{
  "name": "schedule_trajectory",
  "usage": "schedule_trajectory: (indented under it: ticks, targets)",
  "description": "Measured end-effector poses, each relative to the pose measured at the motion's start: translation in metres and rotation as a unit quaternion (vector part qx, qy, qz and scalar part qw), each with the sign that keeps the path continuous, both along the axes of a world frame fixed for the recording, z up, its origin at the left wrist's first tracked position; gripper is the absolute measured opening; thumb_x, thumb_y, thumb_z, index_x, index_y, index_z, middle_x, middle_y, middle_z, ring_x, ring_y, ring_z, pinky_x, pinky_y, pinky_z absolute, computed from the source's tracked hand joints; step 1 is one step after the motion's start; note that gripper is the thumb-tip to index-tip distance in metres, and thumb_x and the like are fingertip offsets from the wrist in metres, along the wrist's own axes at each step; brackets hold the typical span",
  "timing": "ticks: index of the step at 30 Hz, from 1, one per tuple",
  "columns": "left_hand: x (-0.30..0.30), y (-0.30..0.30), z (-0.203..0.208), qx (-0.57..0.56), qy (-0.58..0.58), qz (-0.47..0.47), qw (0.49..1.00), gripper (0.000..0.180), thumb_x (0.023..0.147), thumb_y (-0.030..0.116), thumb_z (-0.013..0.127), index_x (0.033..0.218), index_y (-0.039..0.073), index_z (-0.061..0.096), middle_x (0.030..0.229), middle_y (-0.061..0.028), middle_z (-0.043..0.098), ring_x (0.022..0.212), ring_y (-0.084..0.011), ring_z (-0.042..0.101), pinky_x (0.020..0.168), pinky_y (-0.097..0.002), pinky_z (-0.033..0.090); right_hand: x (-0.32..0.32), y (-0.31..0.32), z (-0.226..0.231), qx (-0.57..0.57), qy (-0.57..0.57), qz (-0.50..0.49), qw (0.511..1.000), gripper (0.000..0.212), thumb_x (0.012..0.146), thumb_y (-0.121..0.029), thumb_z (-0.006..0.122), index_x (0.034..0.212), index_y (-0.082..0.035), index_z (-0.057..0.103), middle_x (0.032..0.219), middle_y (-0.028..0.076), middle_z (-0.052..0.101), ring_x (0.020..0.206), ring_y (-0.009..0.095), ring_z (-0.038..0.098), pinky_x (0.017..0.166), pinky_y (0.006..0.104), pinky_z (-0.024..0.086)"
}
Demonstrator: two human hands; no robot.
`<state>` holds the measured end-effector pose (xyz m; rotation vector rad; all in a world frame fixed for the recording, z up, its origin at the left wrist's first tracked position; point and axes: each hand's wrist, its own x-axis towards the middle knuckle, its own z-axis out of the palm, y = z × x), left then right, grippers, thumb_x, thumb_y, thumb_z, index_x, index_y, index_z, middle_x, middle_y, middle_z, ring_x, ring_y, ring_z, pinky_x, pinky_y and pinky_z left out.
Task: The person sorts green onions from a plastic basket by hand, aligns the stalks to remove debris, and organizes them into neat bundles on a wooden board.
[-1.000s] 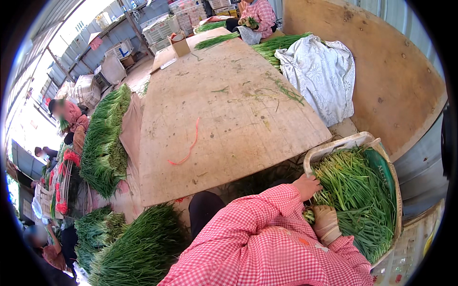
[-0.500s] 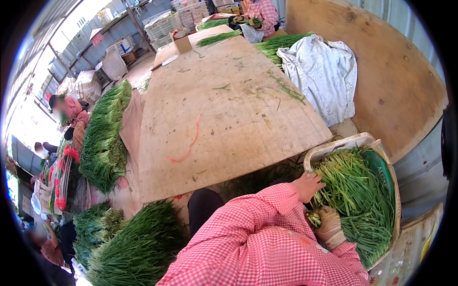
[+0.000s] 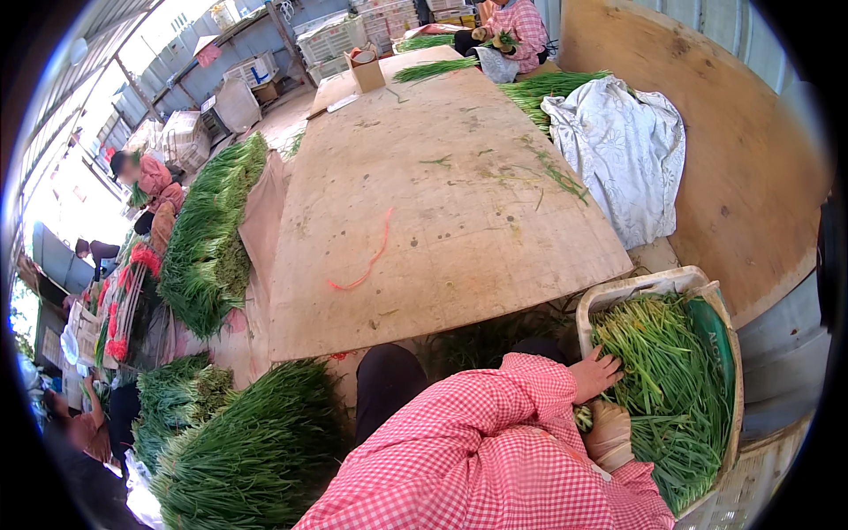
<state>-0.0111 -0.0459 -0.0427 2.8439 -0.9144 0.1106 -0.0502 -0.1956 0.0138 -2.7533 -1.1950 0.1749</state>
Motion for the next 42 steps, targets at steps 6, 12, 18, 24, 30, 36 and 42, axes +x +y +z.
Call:
schedule_trajectory:
  ticks: [6, 12, 18, 24, 30, 36, 42]
  targets:
    - [0.012, -0.008, 0.028, 0.031, 0.129, -0.016, 0.991, 0.047, 0.068, 0.021, 0.062, 0.11, 0.003, 0.05, 0.112, -0.0111, 0.049, 0.109, -0.0264, 0.046, 0.097, -0.0531, 0.026, 0.014, -0.022, 0.038, 0.16, 0.032, -0.104, 0.981, 0.03, 0.064, -0.017, 0.068, 0.091, -0.01, 0.058, 0.076, 0.011, 0.062, 0.07, 0.033, 0.061, 0.062, 0.0381, 0.049]
    - [0.009, 0.014, 0.031, -0.01, 0.1, -0.001, 0.995, 0.046, 0.065, 0.016, 0.064, 0.106, 0.0, 0.052, 0.108, -0.0154, 0.05, 0.102, -0.0308, 0.048, 0.088, -0.0535, 0.033, 0.02, -0.03, 0.022, 0.207, 0.117, -0.076, 0.968, 0.041, 0.058, -0.014, 0.07, 0.097, -0.01, 0.059, 0.086, 0.012, 0.063, 0.084, 0.03, 0.059, 0.077, 0.0386, 0.046]
    - [0.003, 0.002, 0.026, -0.001, 0.083, -0.029, 0.996, 0.05, 0.074, 0.012, 0.05, 0.122, 0.001, 0.045, 0.125, -0.0132, 0.042, 0.116, -0.0275, 0.037, 0.1, -0.0541, 0.021, -0.018, -0.027, -0.004, 0.103, -0.047, -0.101, 0.988, 0.033, 0.072, -0.014, 0.055, 0.105, -0.014, 0.056, 0.108, 0.003, 0.054, 0.104, 0.024, 0.05, 0.085, 0.038, 0.041]
    - [0.004, -0.002, 0.042, 0.004, 0.114, 0.003, 0.993, 0.07, 0.063, 0.013, 0.067, 0.127, 0.005, 0.039, 0.128, -0.0143, 0.038, 0.12, -0.0308, 0.033, 0.101, -0.0552, 0.02, -0.022, -0.025, -0.025, 0.071, -0.124, -0.069, 0.987, 0.023, 0.075, -0.019, 0.051, 0.096, -0.014, 0.055, 0.088, 0.001, 0.056, 0.088, 0.019, 0.054, 0.074, 0.0335, 0.043]
    - [-0.003, -0.011, 0.062, 0.008, 0.078, -0.065, 0.995, 0.073, 0.066, 0.012, 0.065, 0.132, 0.013, 0.033, 0.133, -0.015, 0.032, 0.127, -0.0314, 0.026, 0.102, -0.0572, 0.017, -0.016, -0.03, -0.014, 0.063, -0.081, -0.076, 0.992, 0.013, 0.074, -0.019, 0.053, 0.084, -0.012, 0.058, 0.077, 0.004, 0.06, 0.076, 0.02, 0.06, 0.066, 0.0325, 0.046]
    - [0.005, -0.005, 0.031, 0.051, 0.079, -0.116, 0.989, 0.068, 0.072, 0.008, 0.057, 0.134, 0.012, 0.03, 0.134, -0.0144, 0.032, 0.126, -0.0304, 0.029, 0.102, -0.0551, 0.019, -0.001, -0.035, 0.0, 0.096, 0.075, -0.085, 0.989, 0.029, 0.067, -0.023, 0.063, 0.091, -0.008, 0.057, 0.082, 0.011, 0.062, 0.08, 0.029, 0.06, 0.072, 0.0391, 0.047]
    - [0.005, -0.007, 0.035, 0.014, 0.093, -0.083, 0.992, 0.05, 0.08, 0.009, 0.05, 0.128, 0.009, 0.039, 0.13, -0.0115, 0.038, 0.122, -0.0276, 0.033, 0.1, -0.052, 0.024, 0.036, -0.07, 0.033, 0.262, 0.166, -0.246, 0.918, 0.047, 0.063, -0.024, 0.069, 0.105, -0.008, 0.054, 0.085, 0.015, 0.063, 0.082, 0.029, 0.061, 0.073, 0.0368, 0.049]
